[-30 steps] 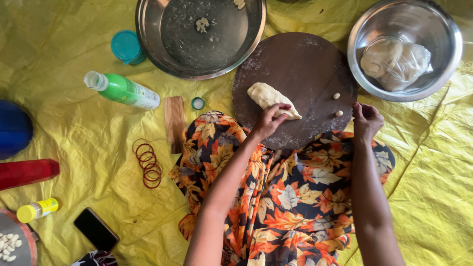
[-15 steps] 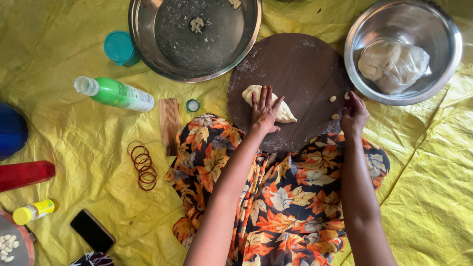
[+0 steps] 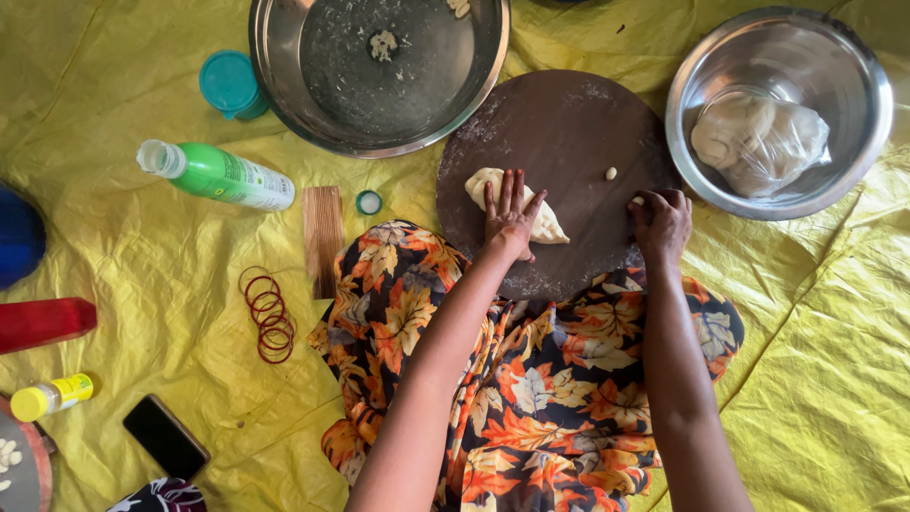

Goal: The person sits on a yellow tarp and repeatedly pinches off small pieces of dough from a larger lump on a wooden board, rolling each piece into a ball and placing it on the board. The person continues this process throughout the clip.

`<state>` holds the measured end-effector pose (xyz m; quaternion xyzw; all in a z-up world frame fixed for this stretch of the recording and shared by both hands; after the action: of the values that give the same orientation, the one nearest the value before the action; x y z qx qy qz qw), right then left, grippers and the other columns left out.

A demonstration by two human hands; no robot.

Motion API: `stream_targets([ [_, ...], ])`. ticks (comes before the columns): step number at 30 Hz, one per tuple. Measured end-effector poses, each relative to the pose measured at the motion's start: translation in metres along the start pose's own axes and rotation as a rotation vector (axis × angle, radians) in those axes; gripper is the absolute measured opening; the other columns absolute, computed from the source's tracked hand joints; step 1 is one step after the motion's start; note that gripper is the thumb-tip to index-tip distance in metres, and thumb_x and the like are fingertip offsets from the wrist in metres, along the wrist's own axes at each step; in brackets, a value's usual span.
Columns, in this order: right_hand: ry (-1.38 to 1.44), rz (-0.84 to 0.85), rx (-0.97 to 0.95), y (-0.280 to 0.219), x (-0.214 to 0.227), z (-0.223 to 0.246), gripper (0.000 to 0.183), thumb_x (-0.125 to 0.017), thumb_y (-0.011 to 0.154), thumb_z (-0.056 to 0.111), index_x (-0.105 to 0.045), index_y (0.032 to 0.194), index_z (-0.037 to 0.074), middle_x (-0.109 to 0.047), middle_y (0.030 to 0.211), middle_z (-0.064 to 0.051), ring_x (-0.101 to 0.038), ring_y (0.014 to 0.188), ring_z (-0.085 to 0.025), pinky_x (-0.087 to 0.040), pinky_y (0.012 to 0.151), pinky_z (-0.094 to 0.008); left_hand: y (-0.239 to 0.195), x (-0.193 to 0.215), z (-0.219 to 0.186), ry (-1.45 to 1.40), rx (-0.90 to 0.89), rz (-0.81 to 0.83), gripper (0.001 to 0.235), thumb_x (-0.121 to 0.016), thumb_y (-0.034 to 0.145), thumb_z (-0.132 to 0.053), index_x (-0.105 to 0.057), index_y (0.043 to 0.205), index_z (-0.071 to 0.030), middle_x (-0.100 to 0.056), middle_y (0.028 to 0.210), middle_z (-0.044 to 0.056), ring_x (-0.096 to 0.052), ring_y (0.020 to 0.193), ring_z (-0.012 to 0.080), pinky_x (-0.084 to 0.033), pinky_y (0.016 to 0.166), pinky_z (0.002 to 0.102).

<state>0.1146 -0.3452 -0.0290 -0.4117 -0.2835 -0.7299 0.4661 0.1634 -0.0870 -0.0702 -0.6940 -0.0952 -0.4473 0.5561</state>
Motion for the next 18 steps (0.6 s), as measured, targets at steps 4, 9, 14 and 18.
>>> stream_targets([
  [4,0.144,-0.004,-0.145,0.01,-0.013,-0.024,0.024,-0.074,0.101,0.019,-0.075,0.124,0.011,-0.069,0.121,-0.009,-0.066,0.113,-0.025,-0.053,0.103,-0.04,0.0,0.003,-0.001,-0.006,0.004,0.018,0.143,-0.087,0.067,-0.064,0.01,0.166,-0.029,0.029,0.165,0.027,0.034,0.148,0.0461,0.016,0.114,0.071],
  [9,0.067,-0.145,0.095,0.03,-0.01,-0.006,0.038,-0.073,0.093,0.006,-0.073,0.131,0.006,-0.067,0.128,-0.015,-0.06,0.12,-0.032,-0.051,0.102,-0.047,-0.001,0.004,0.0,0.006,0.02,0.032,0.144,-0.087,0.066,-0.065,0.011,0.165,-0.029,0.03,0.165,0.027,0.034,0.148,0.0459,0.016,0.113,0.072],
  [14,-0.113,-0.071,0.237,0.034,-0.022,0.033,0.033,-0.074,0.089,0.003,-0.078,0.121,0.013,-0.066,0.131,-0.014,-0.058,0.123,-0.035,-0.053,0.1,-0.046,0.001,0.004,-0.002,0.003,0.019,0.049,0.144,-0.087,0.067,-0.065,0.012,0.165,-0.029,0.03,0.165,0.027,0.035,0.147,0.0467,0.016,0.113,0.073],
  [18,-0.117,-0.005,0.336,0.034,-0.03,0.059,0.04,-0.075,0.077,0.001,-0.078,0.115,0.011,-0.066,0.128,-0.016,-0.061,0.118,-0.035,-0.053,0.099,-0.045,0.003,0.004,-0.001,0.012,0.032,0.082,0.143,-0.086,0.069,-0.066,0.014,0.165,-0.029,0.032,0.164,0.027,0.036,0.146,0.046,0.016,0.113,0.072],
])
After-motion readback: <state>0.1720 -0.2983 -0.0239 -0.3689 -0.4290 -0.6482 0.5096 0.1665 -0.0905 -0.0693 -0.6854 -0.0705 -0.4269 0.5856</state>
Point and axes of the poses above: each hand's wrist, its own y-axis towards the middle knuckle, its own x-axis out of the back of the hand, z = x × y, the point moved 9 cm from there along y, towards the middle knuckle
